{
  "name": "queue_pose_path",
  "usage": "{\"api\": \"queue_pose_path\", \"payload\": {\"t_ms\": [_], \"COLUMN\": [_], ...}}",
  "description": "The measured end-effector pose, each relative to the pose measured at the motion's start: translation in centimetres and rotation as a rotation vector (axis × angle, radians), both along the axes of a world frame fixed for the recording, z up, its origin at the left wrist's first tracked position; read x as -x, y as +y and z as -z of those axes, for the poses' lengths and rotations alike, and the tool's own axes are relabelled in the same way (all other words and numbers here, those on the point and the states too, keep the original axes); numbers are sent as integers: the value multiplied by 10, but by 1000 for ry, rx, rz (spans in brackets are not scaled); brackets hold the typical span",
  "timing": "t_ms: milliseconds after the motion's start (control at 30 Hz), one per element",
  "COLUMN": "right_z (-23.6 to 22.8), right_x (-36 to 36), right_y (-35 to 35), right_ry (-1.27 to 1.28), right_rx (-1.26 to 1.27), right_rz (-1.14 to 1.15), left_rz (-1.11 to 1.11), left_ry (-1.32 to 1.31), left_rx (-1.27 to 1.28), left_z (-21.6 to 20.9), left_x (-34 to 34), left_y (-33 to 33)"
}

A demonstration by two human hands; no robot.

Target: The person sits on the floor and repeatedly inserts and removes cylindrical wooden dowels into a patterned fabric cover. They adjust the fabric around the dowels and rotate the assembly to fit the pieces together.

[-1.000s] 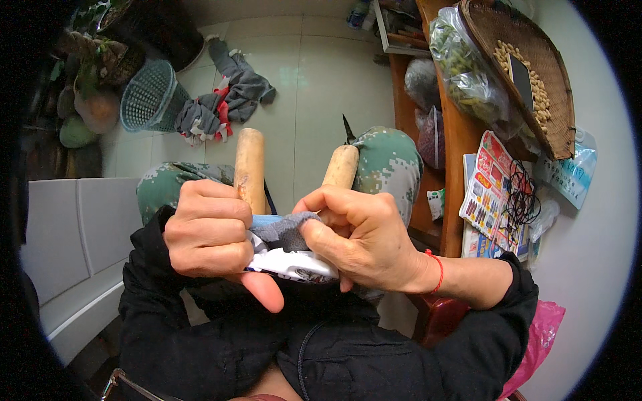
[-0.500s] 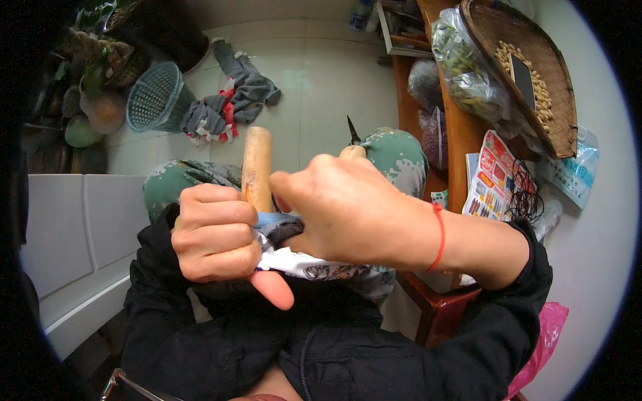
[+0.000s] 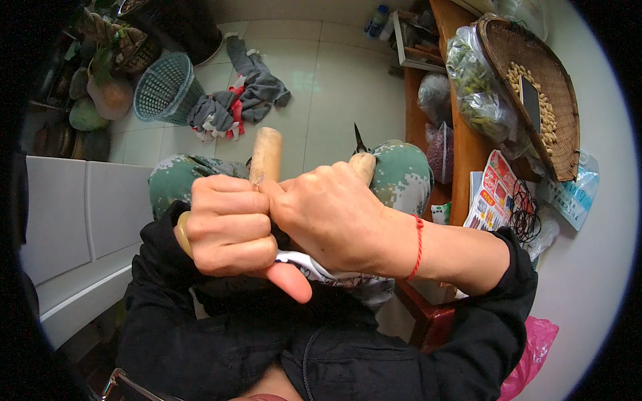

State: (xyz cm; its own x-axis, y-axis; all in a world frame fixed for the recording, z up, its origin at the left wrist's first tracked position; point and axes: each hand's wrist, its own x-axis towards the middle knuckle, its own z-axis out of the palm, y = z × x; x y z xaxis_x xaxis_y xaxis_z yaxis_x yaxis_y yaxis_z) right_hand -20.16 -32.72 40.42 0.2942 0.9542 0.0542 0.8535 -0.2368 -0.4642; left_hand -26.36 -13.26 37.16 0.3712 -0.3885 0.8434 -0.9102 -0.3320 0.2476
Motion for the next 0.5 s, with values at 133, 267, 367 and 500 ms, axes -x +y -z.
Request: {"api": "queue_pose_path", "payload": {"t_ms": [133,267,367,500], "right_z": [10,24,33,41], "right_x": [-1,3,1,5], "right_y": [-4,-9,-12,-12], "right_ry": [45,115,78,373], "right_rx": [-104,-201,-239,-356], "right_rz": [4,34,24,150], "left_rz": [14,118,50,58], "left_ry": [205,352,410,668], "left_rx": [-12,-24,-44,13], "left_z": [-7,-13,-15,-17], "left_x": [-2,-5,-15,-25], "left_y": [-1,3,7,0]}}
